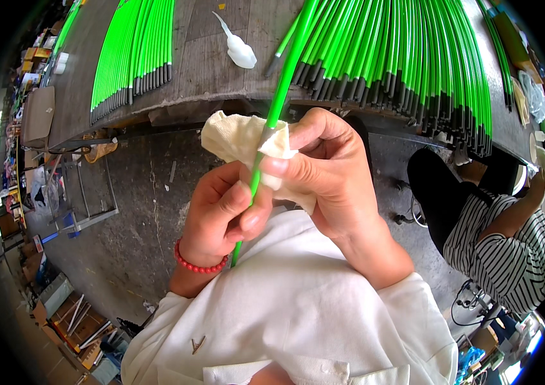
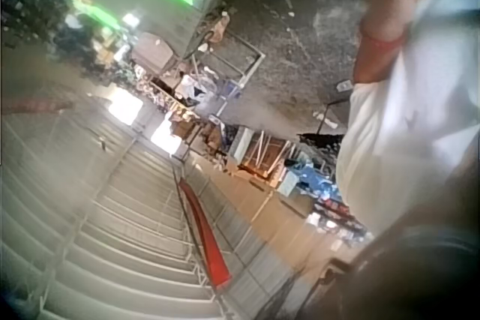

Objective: The person applies glue to the end of green rods and wipes the excess with a cloth. They repeat this process for multiple rods, placing each finished rod on the table.

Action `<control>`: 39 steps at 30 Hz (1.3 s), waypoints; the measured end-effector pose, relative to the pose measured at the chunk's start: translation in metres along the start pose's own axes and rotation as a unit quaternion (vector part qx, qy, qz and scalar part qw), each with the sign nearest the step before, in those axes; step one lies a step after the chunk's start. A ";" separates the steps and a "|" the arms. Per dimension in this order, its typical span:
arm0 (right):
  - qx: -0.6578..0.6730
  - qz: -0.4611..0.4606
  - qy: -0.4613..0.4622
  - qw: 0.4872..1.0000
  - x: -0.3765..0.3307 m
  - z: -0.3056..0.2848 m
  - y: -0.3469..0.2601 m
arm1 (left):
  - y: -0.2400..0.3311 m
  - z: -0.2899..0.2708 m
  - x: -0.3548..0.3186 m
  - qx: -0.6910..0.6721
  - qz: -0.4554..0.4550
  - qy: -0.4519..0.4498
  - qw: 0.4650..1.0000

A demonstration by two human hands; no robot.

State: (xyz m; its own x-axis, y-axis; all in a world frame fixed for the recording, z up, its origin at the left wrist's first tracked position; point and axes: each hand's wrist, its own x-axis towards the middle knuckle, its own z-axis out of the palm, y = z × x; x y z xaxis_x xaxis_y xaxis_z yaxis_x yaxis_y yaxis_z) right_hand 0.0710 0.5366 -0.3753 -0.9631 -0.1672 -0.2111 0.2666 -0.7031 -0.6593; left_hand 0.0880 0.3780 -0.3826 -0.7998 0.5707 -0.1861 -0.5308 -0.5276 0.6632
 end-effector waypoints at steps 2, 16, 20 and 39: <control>0.012 -0.012 0.017 1.000 0.001 -0.003 0.002 | 0.001 -0.001 0.001 -0.022 -0.021 -0.018 0.999; -0.155 -0.046 -0.019 0.987 -0.006 -0.025 -0.004 | 0.006 0.000 0.002 -0.072 -0.037 -0.067 0.994; -0.188 -0.069 -0.069 0.977 -0.008 -0.013 -0.001 | 0.005 -0.001 0.004 -0.077 -0.060 -0.056 0.994; -0.066 -0.346 -0.095 0.931 0.028 -0.032 -0.071 | 0.013 -0.089 -0.073 0.430 0.131 0.239 0.861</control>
State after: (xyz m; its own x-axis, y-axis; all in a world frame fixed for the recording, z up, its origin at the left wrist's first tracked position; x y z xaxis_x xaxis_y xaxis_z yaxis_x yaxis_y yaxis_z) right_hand 0.0267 0.6043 -0.3577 -0.8923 0.1654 0.4201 -0.4292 -0.5993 -0.6758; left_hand 0.1144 0.2737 -0.4247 -0.9935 0.0698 -0.0903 -0.0766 0.1793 0.9808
